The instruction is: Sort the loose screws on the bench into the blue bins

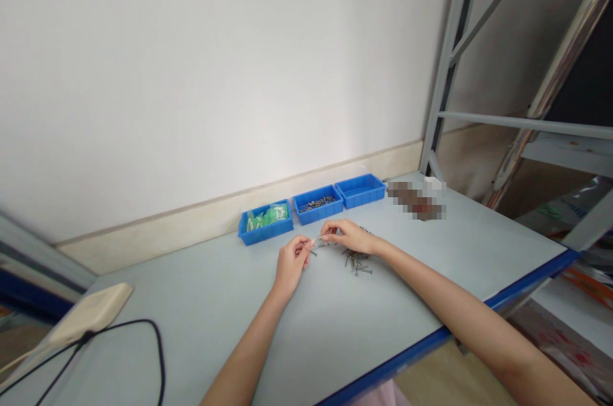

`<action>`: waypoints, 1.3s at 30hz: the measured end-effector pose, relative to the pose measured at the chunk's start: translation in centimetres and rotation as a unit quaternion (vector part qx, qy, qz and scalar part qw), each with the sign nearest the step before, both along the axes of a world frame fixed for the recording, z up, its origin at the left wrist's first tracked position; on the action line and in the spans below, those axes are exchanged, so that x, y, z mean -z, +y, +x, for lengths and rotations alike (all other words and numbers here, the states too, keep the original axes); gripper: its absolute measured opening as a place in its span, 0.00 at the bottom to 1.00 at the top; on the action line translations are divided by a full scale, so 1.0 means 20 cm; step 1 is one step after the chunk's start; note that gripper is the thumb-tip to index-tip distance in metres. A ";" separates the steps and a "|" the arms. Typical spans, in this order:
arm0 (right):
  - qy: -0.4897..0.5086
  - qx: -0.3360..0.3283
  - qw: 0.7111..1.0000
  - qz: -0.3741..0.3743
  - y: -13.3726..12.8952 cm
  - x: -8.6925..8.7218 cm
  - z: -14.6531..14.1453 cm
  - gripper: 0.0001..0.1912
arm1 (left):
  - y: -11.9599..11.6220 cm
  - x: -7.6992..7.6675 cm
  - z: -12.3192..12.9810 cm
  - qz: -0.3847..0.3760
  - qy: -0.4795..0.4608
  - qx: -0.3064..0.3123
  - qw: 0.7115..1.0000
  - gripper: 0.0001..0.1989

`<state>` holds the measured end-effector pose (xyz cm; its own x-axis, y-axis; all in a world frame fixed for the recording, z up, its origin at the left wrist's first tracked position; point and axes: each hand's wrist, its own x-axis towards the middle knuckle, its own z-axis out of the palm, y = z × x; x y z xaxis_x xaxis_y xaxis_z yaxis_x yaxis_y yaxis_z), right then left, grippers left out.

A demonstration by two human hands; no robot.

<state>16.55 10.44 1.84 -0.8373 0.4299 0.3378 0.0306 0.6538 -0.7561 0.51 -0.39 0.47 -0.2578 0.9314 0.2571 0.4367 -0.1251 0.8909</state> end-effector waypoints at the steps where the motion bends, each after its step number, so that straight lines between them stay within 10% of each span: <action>1: -0.007 -0.008 1.000 -0.003 0.00 0.00 0.00 0.13 | 0.00 0.00 0.00 0.001 0.010 -0.003 1.000 0.16; 13: -0.015 -0.003 0.999 -0.029 0.00 0.00 0.00 0.13 | 0.00 -0.01 0.01 -0.011 0.013 0.017 1.000 0.19; 20: -0.128 -0.131 0.966 -0.182 0.05 -0.01 0.01 0.18 | -0.01 0.00 0.00 -0.056 0.039 0.005 0.998 0.26; 23: -0.083 -0.067 0.975 -0.196 0.14 -0.04 -0.04 0.19 | 0.00 0.00 -0.02 -0.065 0.045 0.002 0.997 0.26; 29: -0.051 0.208 0.975 -0.058 0.32 -0.14 -0.10 0.25 | -0.01 -0.01 -0.02 -0.068 0.035 0.010 0.997 0.26; 39: -0.222 0.092 0.962 0.131 0.20 -0.01 0.07 0.08 | 0.00 0.01 -0.01 -0.068 0.033 0.021 0.997 0.26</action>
